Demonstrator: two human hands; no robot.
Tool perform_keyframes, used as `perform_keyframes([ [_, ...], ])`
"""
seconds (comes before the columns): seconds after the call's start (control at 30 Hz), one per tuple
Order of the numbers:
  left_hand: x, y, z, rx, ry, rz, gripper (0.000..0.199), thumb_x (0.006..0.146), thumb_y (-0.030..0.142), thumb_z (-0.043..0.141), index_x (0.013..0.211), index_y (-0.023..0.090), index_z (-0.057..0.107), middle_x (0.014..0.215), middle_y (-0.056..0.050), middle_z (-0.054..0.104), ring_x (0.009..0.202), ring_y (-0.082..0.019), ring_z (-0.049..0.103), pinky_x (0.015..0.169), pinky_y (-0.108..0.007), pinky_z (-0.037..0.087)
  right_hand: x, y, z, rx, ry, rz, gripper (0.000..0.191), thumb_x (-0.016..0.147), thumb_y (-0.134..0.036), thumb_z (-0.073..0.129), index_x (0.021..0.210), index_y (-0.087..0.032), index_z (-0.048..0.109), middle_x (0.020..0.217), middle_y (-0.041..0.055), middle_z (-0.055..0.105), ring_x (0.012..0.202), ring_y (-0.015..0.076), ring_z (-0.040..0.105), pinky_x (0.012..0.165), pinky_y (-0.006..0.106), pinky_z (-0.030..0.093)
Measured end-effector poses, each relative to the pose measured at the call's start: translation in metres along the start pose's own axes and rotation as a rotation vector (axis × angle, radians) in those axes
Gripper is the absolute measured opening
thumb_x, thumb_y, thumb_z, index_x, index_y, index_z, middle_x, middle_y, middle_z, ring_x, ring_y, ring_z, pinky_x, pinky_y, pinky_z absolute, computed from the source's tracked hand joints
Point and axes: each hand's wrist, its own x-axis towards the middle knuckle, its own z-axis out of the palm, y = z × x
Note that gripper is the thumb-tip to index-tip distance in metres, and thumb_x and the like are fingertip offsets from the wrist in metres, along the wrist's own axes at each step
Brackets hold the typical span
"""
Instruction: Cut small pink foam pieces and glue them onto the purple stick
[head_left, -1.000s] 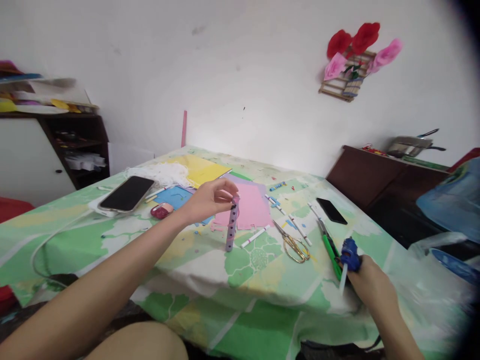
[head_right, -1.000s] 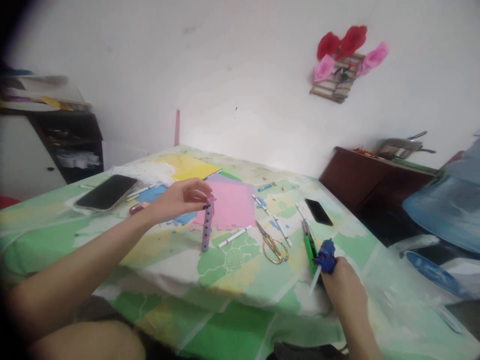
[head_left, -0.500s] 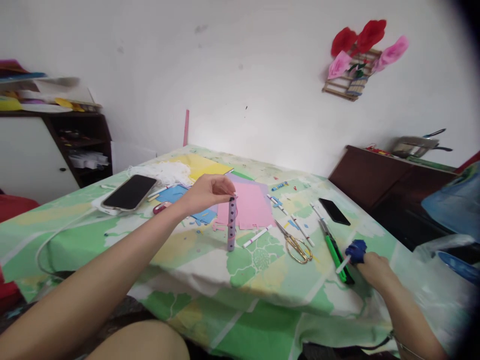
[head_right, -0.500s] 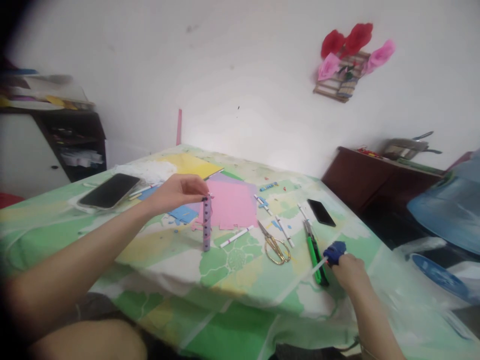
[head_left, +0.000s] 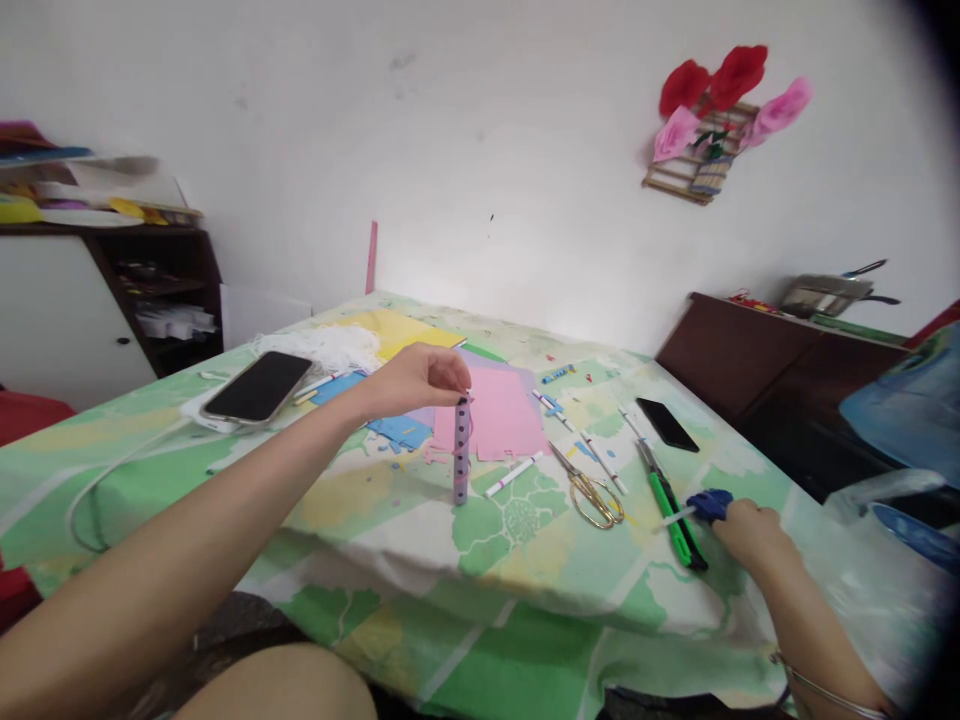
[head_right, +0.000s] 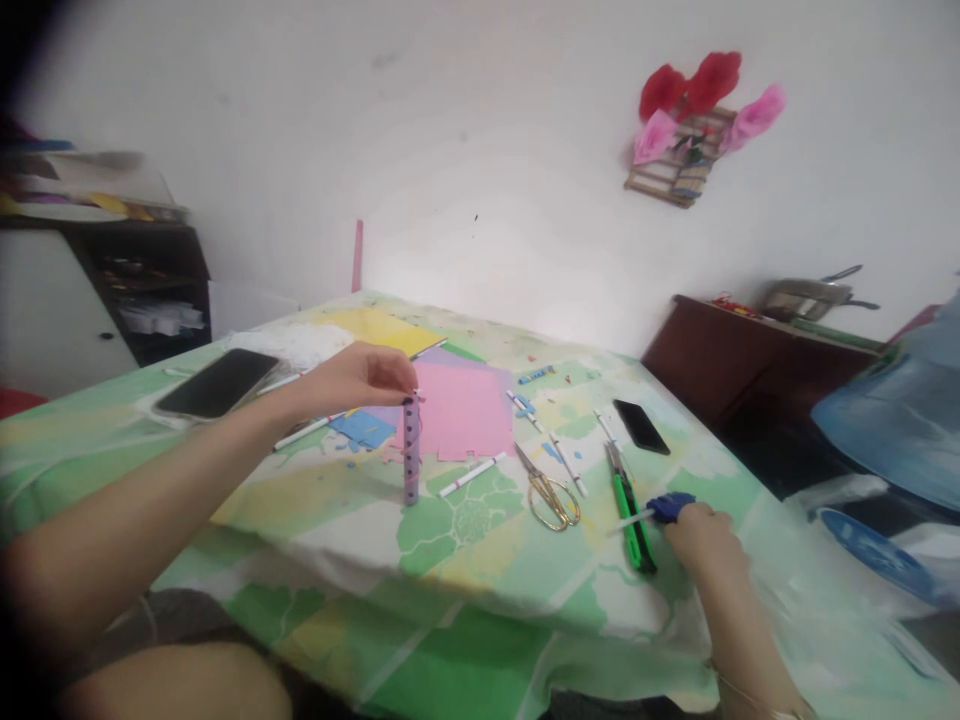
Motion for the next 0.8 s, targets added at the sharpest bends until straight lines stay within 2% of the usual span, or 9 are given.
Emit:
perform_keyframes([
  [0.07,0.0,0.001,0.0,0.0,-0.007,-0.007,0.011,0.069,0.017,0.069,0.079,0.015,0.065,0.079,-0.005,0.071,0.075,-0.016,0.067,0.072,-0.03,0.053,-0.009,-0.018,-0.012,-0.061,0.087,0.19,0.035,0.076,-0.023,0.046,0.1,-0.009,0.067,0.097,0.0319,0.062,0.086,0.0483,0.062,0.063,0.062,0.044],
  [0.1,-0.001,0.001,0.001,-0.003,-0.006,-0.007,0.011,0.069,0.018,0.069,0.079,0.015,0.065,0.08,-0.005,0.071,0.075,-0.016,0.067,0.072,-0.031,0.053,-0.014,-0.031,-0.018,-0.038,0.156,0.154,0.038,0.078,-0.027,0.047,0.108,-0.01,0.064,0.105,0.0314,0.06,0.095,0.0482,0.059,0.069,0.062,0.044],
  [0.13,-0.001,0.001,0.002,-0.004,0.0,-0.006,0.012,0.069,0.018,0.069,0.08,0.015,0.065,0.081,-0.005,0.072,0.077,-0.016,0.067,0.073,-0.031,0.053,-0.02,-0.046,-0.025,0.031,0.207,0.048,0.041,0.079,-0.03,0.049,0.112,-0.01,0.062,0.11,0.0302,0.059,0.099,0.0465,0.058,0.073,0.06,0.045],
  [0.2,-0.002,-0.001,0.004,-0.012,0.01,-0.006,0.014,0.07,0.02,0.069,0.082,0.015,0.065,0.084,-0.006,0.072,0.08,-0.017,0.068,0.076,-0.033,0.054,-0.034,-0.083,-0.039,0.3,0.274,-0.237,0.036,0.079,-0.028,0.051,0.109,-0.011,0.061,0.108,0.0241,0.061,0.101,0.037,0.059,0.081,0.051,0.047],
  [0.3,-0.004,-0.004,0.011,-0.042,0.024,-0.009,0.017,0.07,0.021,0.069,0.085,0.015,0.064,0.088,-0.007,0.071,0.085,-0.02,0.068,0.078,-0.035,0.054,-0.059,-0.147,-0.054,0.739,0.251,-0.55,0.019,0.083,-0.028,0.052,0.097,-0.019,0.061,0.097,0.011,0.064,0.09,0.0245,0.061,0.079,0.04,0.05],
  [0.4,-0.006,-0.008,0.018,-0.055,0.077,-0.009,0.017,0.072,0.024,0.069,0.086,0.015,0.063,0.091,-0.008,0.07,0.088,-0.021,0.068,0.077,-0.034,0.054,-0.082,-0.211,-0.063,0.948,0.186,-0.689,0.012,0.085,-0.026,0.056,0.094,-0.02,0.06,0.092,0.0075,0.064,0.088,0.021,0.06,0.078,0.036,0.049],
  [0.5,-0.008,-0.01,0.022,-0.054,0.134,0.0,0.017,0.073,0.026,0.068,0.084,0.015,0.063,0.089,-0.007,0.069,0.086,-0.021,0.068,0.075,-0.033,0.054,-0.094,-0.261,-0.069,1.066,0.175,-0.695,0.011,0.083,-0.024,0.06,0.092,-0.02,0.06,0.087,0.0055,0.064,0.081,0.0186,0.059,0.073,0.033,0.047],
  [0.63,-0.01,-0.012,0.022,-0.084,0.163,0.019,0.012,0.073,0.023,0.068,0.08,0.015,0.063,0.082,-0.005,0.069,0.081,-0.019,0.068,0.071,-0.031,0.053,-0.095,-0.297,-0.073,1.133,0.227,-0.638,0.007,0.079,-0.021,0.061,0.085,-0.019,0.058,0.079,0.0027,0.06,0.074,0.0167,0.054,0.067,0.03,0.044],
  [0.8,-0.011,-0.015,0.022,-0.11,0.169,0.026,0.01,0.073,0.021,0.067,0.079,0.015,0.063,0.079,-0.005,0.07,0.078,-0.018,0.068,0.07,-0.029,0.053,-0.092,-0.308,-0.074,1.17,0.248,-0.61,0.006,0.08,-0.016,0.054,0.075,-0.019,0.054,0.07,-0.0002,0.056,0.068,0.0148,0.051,0.063,0.028,0.041],
])
